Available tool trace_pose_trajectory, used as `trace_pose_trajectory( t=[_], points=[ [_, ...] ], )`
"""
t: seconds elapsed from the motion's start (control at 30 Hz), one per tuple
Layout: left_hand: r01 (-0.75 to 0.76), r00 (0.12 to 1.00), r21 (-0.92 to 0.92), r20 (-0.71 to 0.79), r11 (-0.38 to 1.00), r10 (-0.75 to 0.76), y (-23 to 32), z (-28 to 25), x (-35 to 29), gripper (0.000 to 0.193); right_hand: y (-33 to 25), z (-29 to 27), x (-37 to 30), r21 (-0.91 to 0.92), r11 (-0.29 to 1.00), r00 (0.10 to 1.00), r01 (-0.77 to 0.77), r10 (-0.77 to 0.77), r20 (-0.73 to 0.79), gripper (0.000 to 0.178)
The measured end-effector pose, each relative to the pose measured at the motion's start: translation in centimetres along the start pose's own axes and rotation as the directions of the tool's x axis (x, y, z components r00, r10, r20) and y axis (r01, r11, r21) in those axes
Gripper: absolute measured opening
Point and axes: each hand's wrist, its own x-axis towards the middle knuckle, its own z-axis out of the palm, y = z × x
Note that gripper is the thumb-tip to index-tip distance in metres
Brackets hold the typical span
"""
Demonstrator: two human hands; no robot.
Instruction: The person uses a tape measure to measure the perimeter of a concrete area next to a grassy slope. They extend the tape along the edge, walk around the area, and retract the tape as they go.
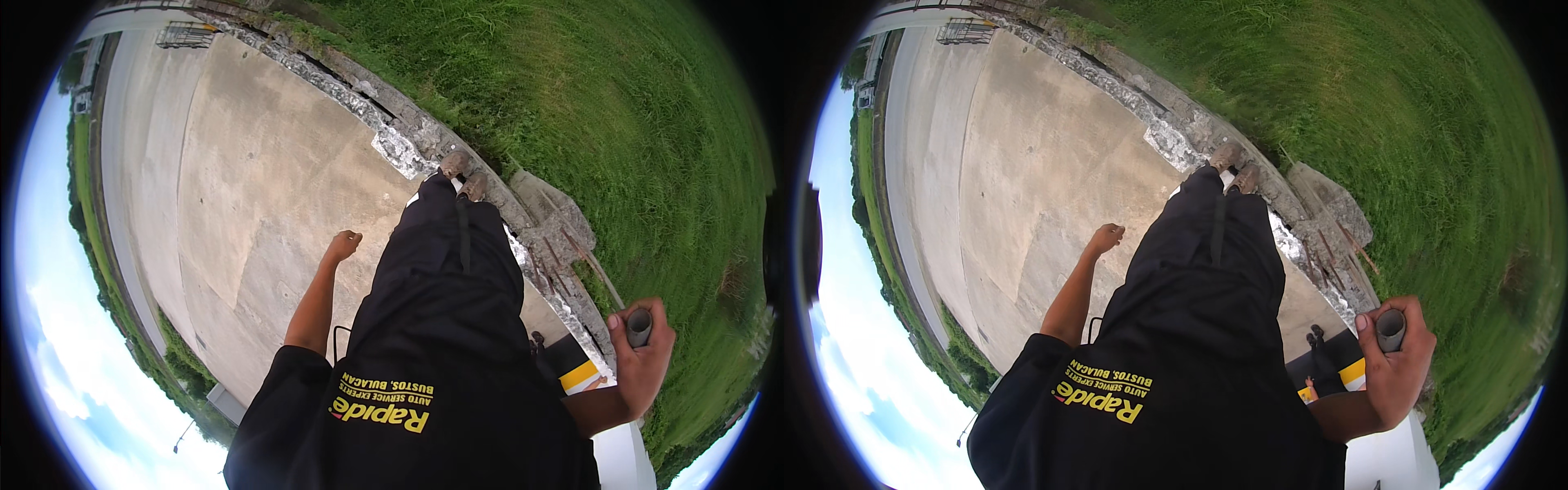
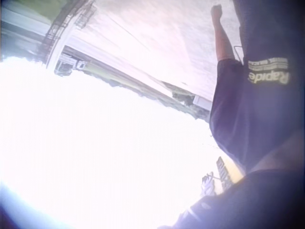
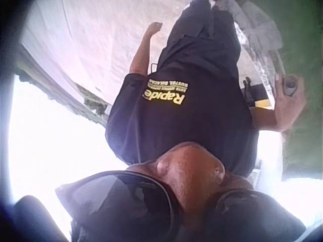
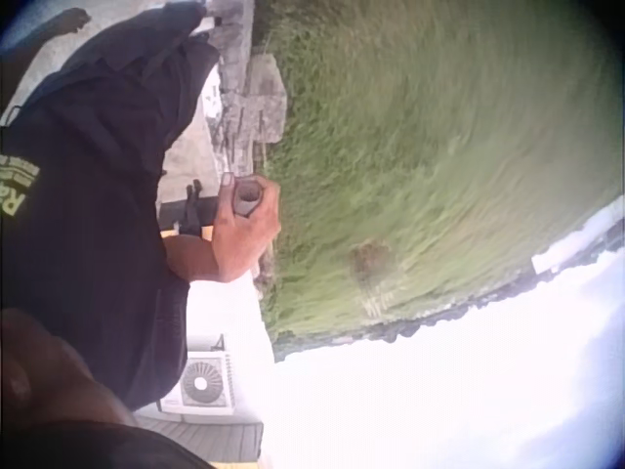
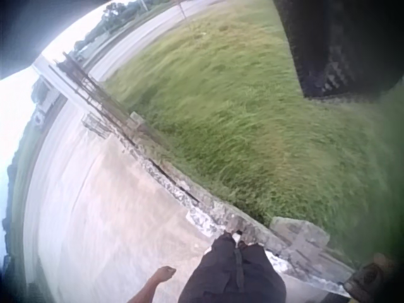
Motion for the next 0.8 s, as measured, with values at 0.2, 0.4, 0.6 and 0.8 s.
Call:
trace_pose_trajectory(
  t=[0.2, 0.4, 0.6, 0.8],
  points=[
    [-0.072, 0.975, -0.283, -0.224, 0.956, 0.007, -2.4, 1.0, -5.1, 0.043, 0.3, 6.4, 3.2, 0.059, 0.99, 0.989, 0.128, -0.131, 0.067, 0.02],
    [-0.313, 0.932, -0.156, -0.238, 0.937, 0.272, 8.4, 1.2, -7.3, 0.04, -0.7, 8.7, 4.3, 0.208, 0.972, 0.994, 0.108, -0.1, -0.052, 0.018],
    [-0.319, 0.931, -0.273, -0.268, 0.908, 0.246, 9.0, 1.1, -7.1, 0.039, -1.2, 10.0, 6.3, 0.276, 0.94, 0.977, 0.2, -0.17, -0.131, 0.017],
    [-0.171, 0.971, -0.192, -0.201, 0.966, 0.132, 0.2, 2.6, -5.4, 0.04, -3.4, 14.5, 7.3, 0.393, 0.912, 0.993, 0.114, -0.089, -0.082, 0.017]
  ],
)
